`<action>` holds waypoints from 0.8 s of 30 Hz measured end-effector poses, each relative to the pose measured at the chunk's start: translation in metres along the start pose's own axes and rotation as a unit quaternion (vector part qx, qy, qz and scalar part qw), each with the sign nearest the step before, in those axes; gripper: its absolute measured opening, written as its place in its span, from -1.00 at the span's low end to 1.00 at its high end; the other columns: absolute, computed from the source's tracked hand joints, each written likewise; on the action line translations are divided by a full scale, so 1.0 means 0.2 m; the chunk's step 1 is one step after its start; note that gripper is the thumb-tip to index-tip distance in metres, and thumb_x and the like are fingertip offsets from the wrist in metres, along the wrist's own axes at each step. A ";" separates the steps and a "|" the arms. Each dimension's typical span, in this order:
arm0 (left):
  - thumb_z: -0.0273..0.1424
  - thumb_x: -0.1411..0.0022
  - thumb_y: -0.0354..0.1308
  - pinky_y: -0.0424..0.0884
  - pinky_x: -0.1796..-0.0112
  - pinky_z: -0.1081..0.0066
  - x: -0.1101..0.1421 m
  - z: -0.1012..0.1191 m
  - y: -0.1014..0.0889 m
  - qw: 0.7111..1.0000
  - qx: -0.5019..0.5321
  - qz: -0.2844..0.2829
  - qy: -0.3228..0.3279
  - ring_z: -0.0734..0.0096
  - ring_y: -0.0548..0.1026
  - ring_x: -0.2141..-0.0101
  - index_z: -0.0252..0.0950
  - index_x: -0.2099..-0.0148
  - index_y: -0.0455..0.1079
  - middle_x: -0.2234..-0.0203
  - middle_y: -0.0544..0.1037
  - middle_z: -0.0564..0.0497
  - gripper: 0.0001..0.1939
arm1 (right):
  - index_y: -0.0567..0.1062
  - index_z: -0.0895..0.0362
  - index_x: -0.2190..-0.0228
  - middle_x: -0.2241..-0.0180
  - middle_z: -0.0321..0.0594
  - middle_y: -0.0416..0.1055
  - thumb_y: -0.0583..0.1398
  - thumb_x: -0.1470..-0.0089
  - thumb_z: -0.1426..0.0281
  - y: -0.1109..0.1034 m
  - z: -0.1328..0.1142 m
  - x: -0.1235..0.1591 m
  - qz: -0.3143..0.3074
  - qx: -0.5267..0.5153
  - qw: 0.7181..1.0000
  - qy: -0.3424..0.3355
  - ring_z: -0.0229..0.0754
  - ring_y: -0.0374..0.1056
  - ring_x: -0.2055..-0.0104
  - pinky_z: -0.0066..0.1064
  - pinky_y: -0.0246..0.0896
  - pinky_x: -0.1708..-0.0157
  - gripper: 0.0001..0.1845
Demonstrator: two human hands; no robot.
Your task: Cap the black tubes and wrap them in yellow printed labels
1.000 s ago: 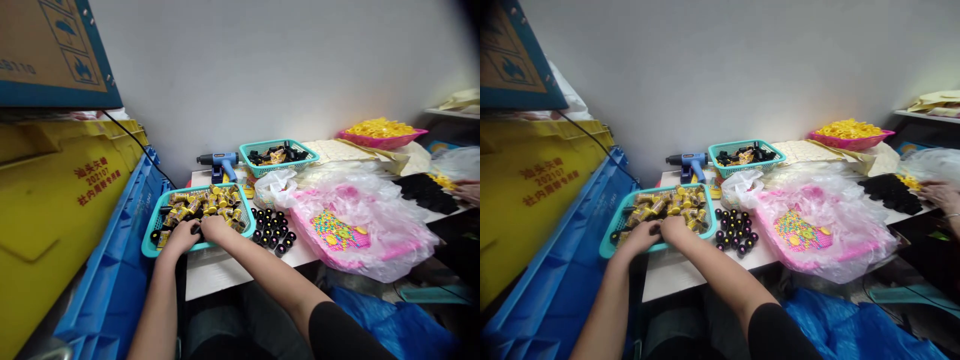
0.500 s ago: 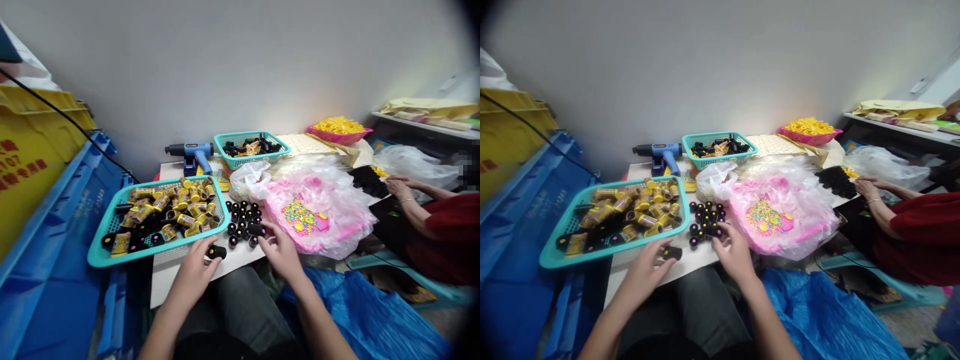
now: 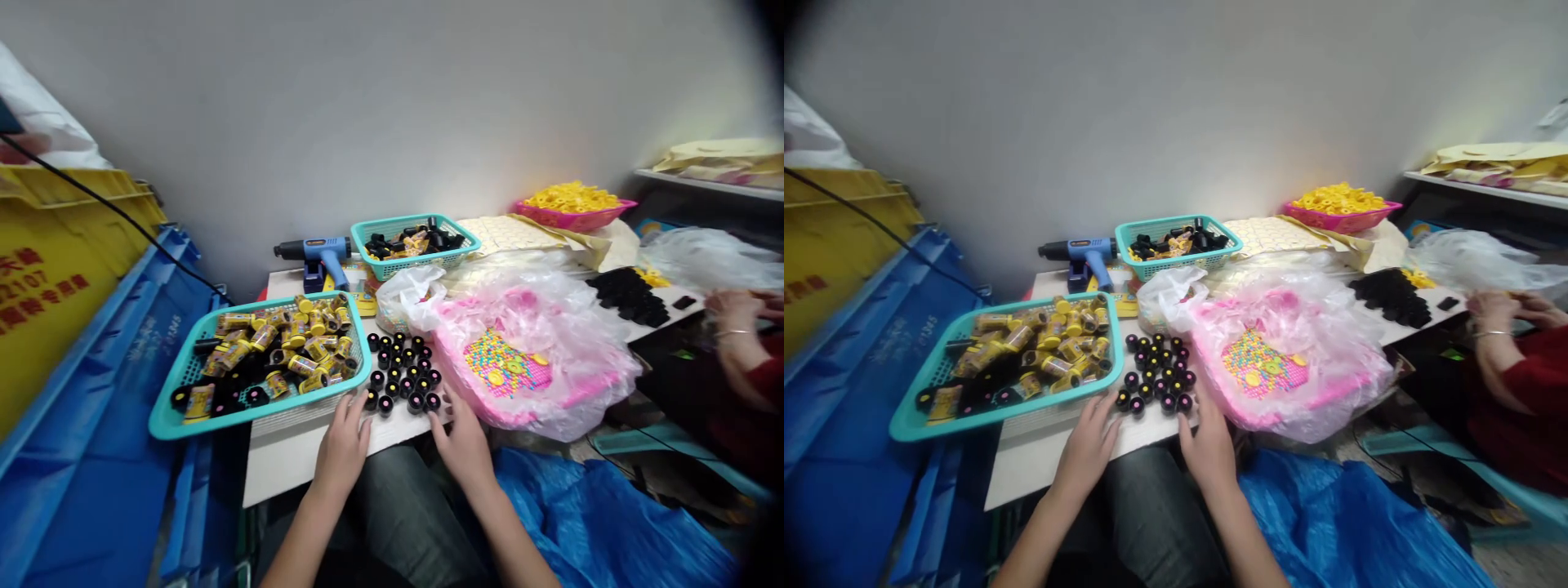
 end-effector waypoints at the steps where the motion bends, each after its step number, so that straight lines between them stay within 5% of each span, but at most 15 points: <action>1: -0.43 -0.24 0.01 0.44 0.05 0.25 0.02 0.00 -0.07 1.000 -0.002 0.018 0.010 0.21 0.48 0.04 -0.23 -0.03 0.39 0.06 0.49 -0.12 -0.68 | 0.25 0.19 -0.11 0.02 0.03 0.39 0.12 -0.11 0.37 -0.03 -0.02 0.02 0.028 -0.006 0.999 -0.014 0.00 0.36 0.04 -0.10 0.32 0.07 -0.48; 4: -0.36 -0.31 -0.05 0.40 0.02 0.26 0.01 -0.09 -0.34 0.996 -0.049 0.067 -0.029 0.26 0.49 0.08 -0.25 0.08 0.44 0.14 0.54 -0.12 -0.73 | 0.35 0.14 0.01 0.08 -0.02 0.42 0.13 -0.13 0.40 -0.06 -0.17 0.01 0.080 -0.045 0.992 -0.086 -0.02 0.34 0.04 -0.12 0.29 0.06 -0.64; 7: -0.36 -0.33 -0.08 0.36 0.00 0.18 -0.12 -0.33 -0.55 0.974 -0.136 0.019 -0.181 0.19 0.46 0.04 -0.32 0.02 0.40 0.06 0.49 -0.20 -0.70 | 0.39 0.11 0.08 0.13 -0.08 0.44 0.14 -0.13 0.45 0.00 -0.45 -0.10 0.054 -0.100 0.979 -0.169 -0.07 0.33 0.06 -0.17 0.26 0.04 -0.71; 10: -0.35 -0.24 0.11 0.43 0.12 0.07 -0.30 -0.53 -0.62 0.954 -0.151 -0.055 -0.252 0.12 0.51 0.16 -0.39 0.09 0.42 0.17 0.53 -0.21 -0.75 | 0.46 0.11 0.17 0.21 -0.12 0.47 0.13 -0.13 0.46 0.15 -0.79 -0.25 -0.048 -0.144 0.959 -0.238 -0.10 0.34 0.10 -0.22 0.25 0.06 -0.80; 14: -0.28 -0.27 0.12 0.47 0.21 0.22 -0.44 -0.63 -0.60 0.944 -0.120 -0.113 -0.286 0.32 0.50 0.19 -0.31 0.00 0.36 0.11 0.48 -0.06 -0.70 | 0.52 0.12 0.31 0.26 -0.14 0.50 0.16 -0.12 0.45 0.34 -1.11 -0.36 -0.156 -0.149 0.940 -0.265 -0.11 0.35 0.13 -0.27 0.23 0.08 -0.87; 17: -0.36 -0.20 0.18 0.44 0.17 0.19 -0.42 -0.61 -0.65 0.950 -0.095 -0.099 -0.279 0.26 0.50 0.20 -0.31 0.08 0.40 0.18 0.51 -0.08 -0.76 | 0.53 0.12 0.33 0.27 -0.16 0.52 0.14 -0.13 0.43 0.37 -1.11 -0.42 -0.157 -0.142 0.951 -0.226 -0.14 0.38 0.15 -0.30 0.22 0.09 -0.85; 21: -0.48 -0.03 0.15 0.34 0.02 0.16 -0.29 -0.52 -0.79 0.972 -0.028 -0.019 -0.230 0.12 0.47 0.09 -0.26 0.04 0.41 0.11 0.48 -0.13 -0.62 | 0.53 0.13 0.28 0.25 -0.17 0.54 0.05 -0.19 0.39 0.32 -0.89 -0.52 -0.143 -0.096 0.976 -0.133 -0.16 0.43 0.19 -0.35 0.26 0.17 -0.76; 24: -0.40 -0.02 0.09 0.38 0.03 0.21 -0.18 -0.47 -0.82 0.975 0.074 0.031 -0.206 0.18 0.48 0.06 -0.26 0.03 0.36 0.09 0.45 -0.10 -0.60 | 0.52 0.14 0.25 0.25 -0.15 0.55 0.06 -0.18 0.40 0.32 -0.81 -0.57 -0.171 -0.049 0.975 -0.134 -0.14 0.44 0.23 -0.34 0.27 0.21 -0.76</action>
Point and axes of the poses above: each hand's wrist, its own x-axis away from the middle knuckle, its own y-axis out of the palm, z = x × y, the point moved 7 cm from there along -x, towards the middle knuckle
